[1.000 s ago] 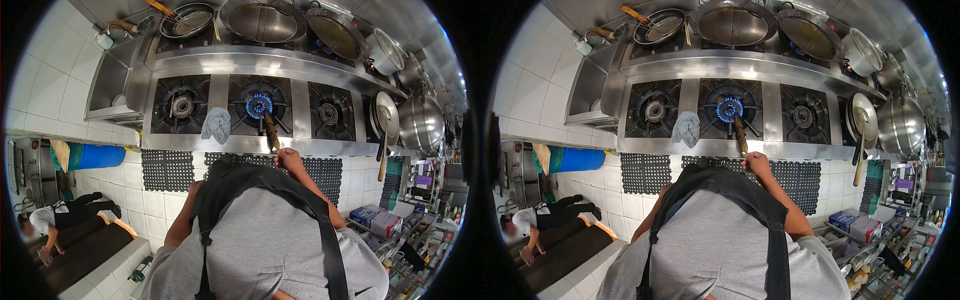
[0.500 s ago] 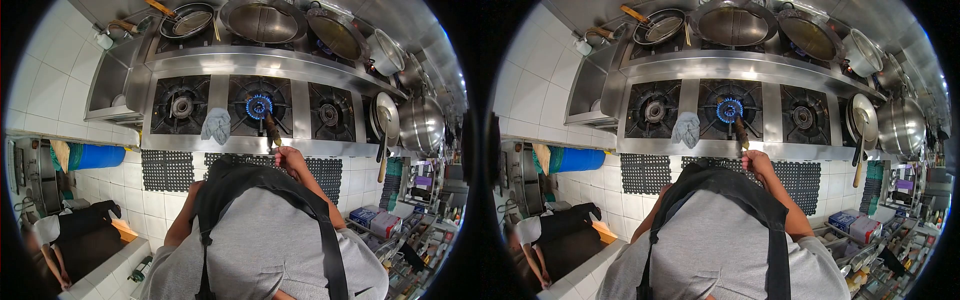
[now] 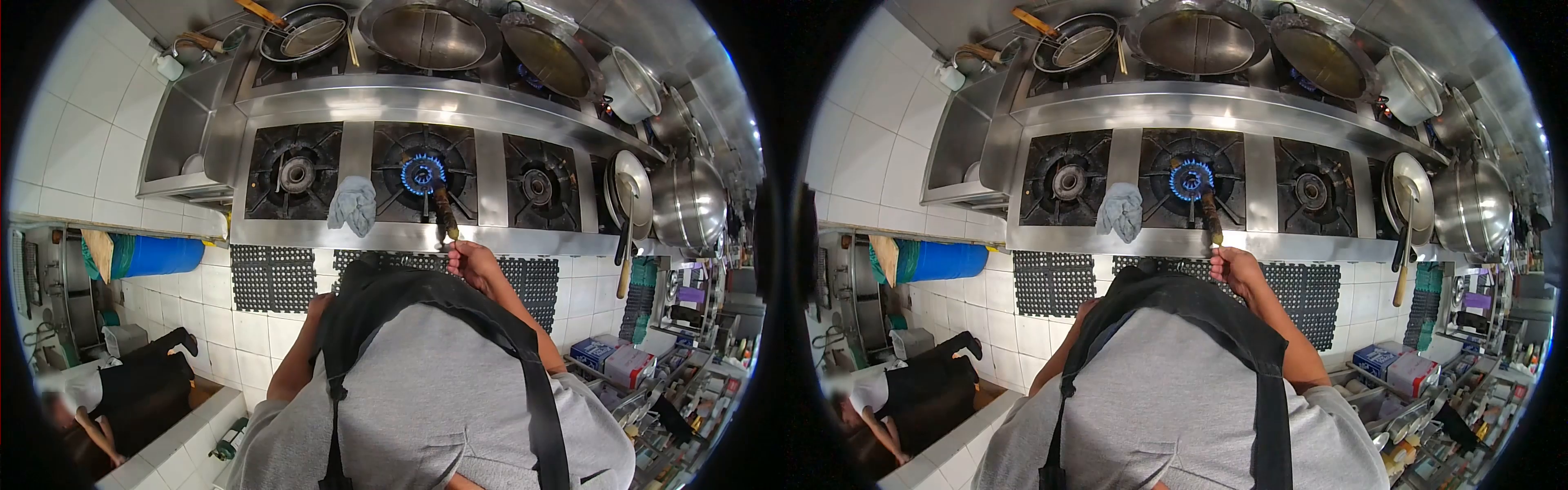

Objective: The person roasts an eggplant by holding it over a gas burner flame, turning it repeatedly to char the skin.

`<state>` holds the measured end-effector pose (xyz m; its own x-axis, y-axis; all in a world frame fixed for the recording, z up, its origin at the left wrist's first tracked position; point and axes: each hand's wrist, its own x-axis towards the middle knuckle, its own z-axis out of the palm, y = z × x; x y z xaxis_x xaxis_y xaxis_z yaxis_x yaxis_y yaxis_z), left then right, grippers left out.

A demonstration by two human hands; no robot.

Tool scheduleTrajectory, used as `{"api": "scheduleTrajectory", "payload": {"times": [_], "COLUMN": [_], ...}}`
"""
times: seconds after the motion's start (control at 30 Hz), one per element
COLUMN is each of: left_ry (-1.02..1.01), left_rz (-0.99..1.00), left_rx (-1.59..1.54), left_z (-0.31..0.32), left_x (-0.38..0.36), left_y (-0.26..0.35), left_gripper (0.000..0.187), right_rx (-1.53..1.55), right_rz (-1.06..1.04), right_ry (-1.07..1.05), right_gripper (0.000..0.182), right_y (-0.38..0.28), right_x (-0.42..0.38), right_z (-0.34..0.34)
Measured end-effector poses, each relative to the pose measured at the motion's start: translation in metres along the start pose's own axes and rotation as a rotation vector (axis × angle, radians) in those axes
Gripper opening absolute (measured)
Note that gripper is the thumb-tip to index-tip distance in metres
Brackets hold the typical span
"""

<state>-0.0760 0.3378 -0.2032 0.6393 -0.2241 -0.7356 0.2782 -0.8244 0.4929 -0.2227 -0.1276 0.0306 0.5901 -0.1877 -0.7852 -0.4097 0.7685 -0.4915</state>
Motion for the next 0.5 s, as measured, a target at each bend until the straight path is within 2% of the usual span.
{"api": "scheduleTrajectory", "payload": {"times": [0.1,0.2,0.3,0.4,0.5], "left_ry": [0.031,-0.002,-0.003,-0.007,-0.027], "left_rz": [0.142,0.021,0.047,-0.043,-0.054], "left_rx": [0.085,-0.022,0.003,-0.034,-0.048], "left_z": [-0.002,-0.007,-0.009,-0.009,-0.007], "left_x": [-0.003,-0.014,-0.014,-0.014,-0.004], "left_y": [0.002,0.018,0.023,0.024,0.016], "left_gripper": [0.049,0.049,0.048,0.048,0.049], "right_rx": [0.000,0.011,0.029,0.039,0.056], "right_rz": [0.008,0.016,0.020,0.026,0.028], "right_ry": [-0.004,0.005,-0.002,-0.015,-0.044], "right_gripper": [0.018,0.018,0.019,0.019,0.019], "right_y": [-0.002,-0.006,-0.004,-0.003,-0.002], "right_x": [-0.003,-0.007,-0.004,0.000,0.001], "right_z": [0.000,0.004,0.001,-0.003,-0.005]}}
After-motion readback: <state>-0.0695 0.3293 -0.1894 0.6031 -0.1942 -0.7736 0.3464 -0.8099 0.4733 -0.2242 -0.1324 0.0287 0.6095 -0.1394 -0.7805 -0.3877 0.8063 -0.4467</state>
